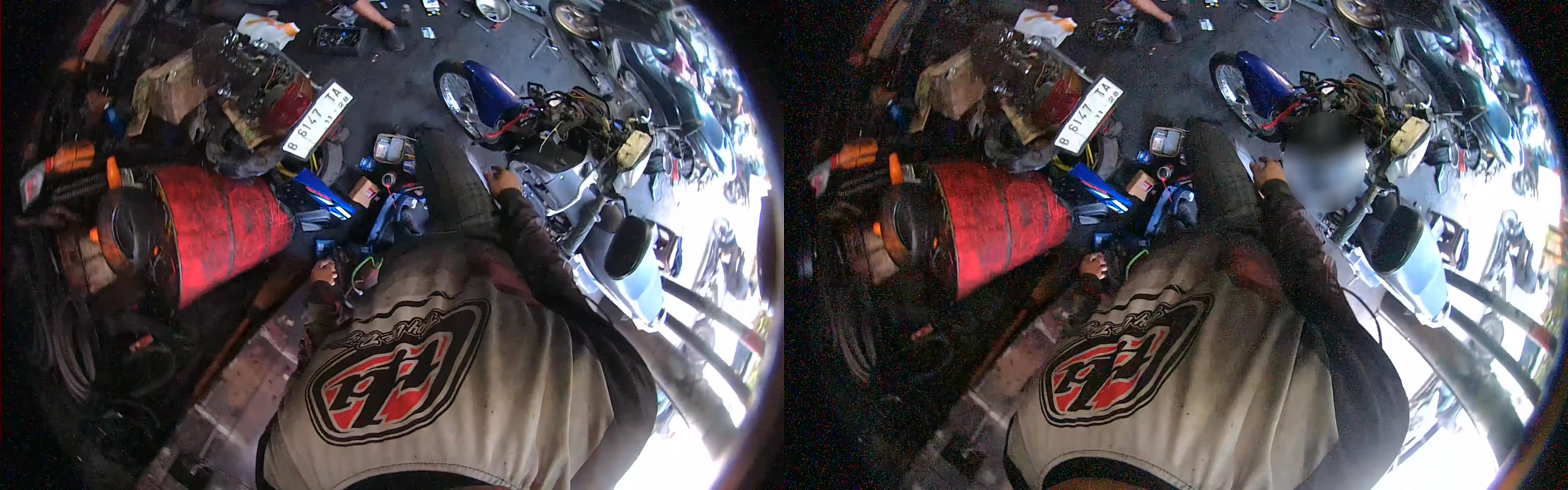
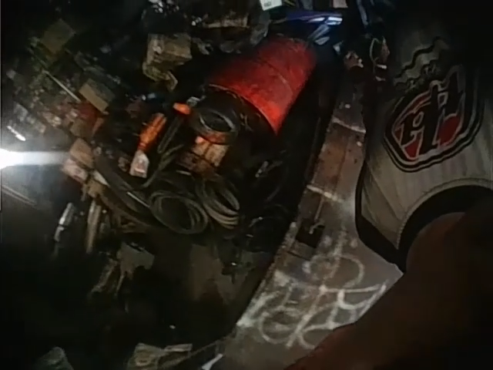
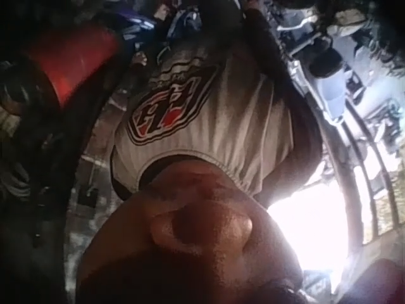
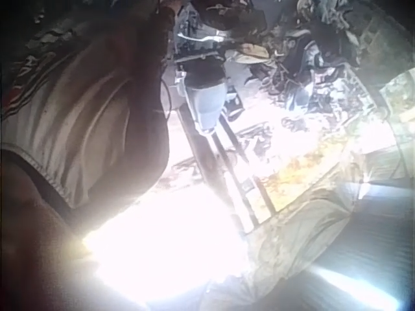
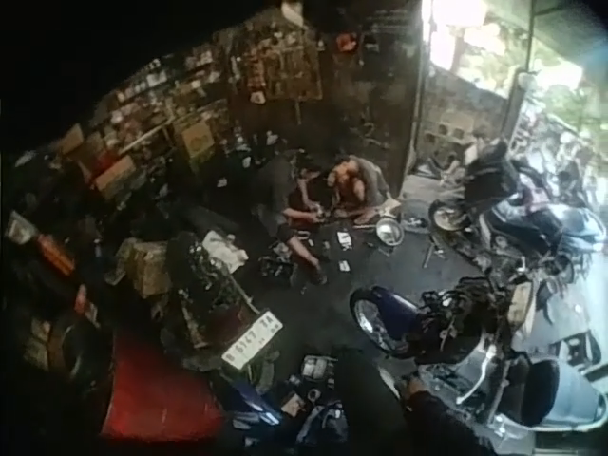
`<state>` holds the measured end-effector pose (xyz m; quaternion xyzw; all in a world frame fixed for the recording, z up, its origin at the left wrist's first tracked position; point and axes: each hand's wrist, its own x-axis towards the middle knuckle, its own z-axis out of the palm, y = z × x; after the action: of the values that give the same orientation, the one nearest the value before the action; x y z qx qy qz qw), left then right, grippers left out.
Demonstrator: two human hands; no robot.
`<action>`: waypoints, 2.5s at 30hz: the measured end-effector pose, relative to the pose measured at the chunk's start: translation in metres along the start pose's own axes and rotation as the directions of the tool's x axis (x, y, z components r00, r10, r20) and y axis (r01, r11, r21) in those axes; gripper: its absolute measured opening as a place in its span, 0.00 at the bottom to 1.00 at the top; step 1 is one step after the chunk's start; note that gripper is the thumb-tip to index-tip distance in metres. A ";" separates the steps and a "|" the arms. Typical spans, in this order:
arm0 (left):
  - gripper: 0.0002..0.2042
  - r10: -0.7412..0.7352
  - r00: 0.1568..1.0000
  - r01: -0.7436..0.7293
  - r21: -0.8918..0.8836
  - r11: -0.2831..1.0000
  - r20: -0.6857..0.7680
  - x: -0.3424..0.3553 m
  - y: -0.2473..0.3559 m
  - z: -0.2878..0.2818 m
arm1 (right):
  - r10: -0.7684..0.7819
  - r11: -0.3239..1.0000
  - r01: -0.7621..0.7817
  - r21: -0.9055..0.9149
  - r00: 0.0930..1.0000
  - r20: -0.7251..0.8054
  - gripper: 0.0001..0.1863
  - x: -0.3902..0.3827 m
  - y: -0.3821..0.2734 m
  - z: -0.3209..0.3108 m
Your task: Repairing and inspecting the wiring harness and electrical components behind the front fairing of a motorcycle.
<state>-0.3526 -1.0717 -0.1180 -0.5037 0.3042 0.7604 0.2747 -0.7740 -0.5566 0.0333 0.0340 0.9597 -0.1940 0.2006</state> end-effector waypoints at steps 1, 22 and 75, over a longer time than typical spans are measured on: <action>0.12 0.055 0.993 -0.044 0.107 0.993 -0.103 0.004 0.005 0.009 | 0.001 1.000 -0.001 -0.024 1.000 0.011 0.31 0.008 -0.008 -0.002; 0.24 0.213 0.977 -0.159 0.699 0.698 0.010 0.059 0.444 0.389 | 0.345 0.939 -0.260 -0.227 0.721 0.601 0.32 0.357 -0.079 -0.043; 0.18 -0.694 0.715 -0.685 0.119 -0.719 -0.085 0.229 0.483 0.899 | 0.975 -0.221 -0.307 0.926 -0.098 0.200 0.19 0.263 -0.010 0.135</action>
<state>-1.3189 -0.7022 0.0343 0.4988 0.5821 -0.0805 0.6371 -0.9660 -0.6210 -0.1821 0.7936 0.4467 -0.3855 -0.1484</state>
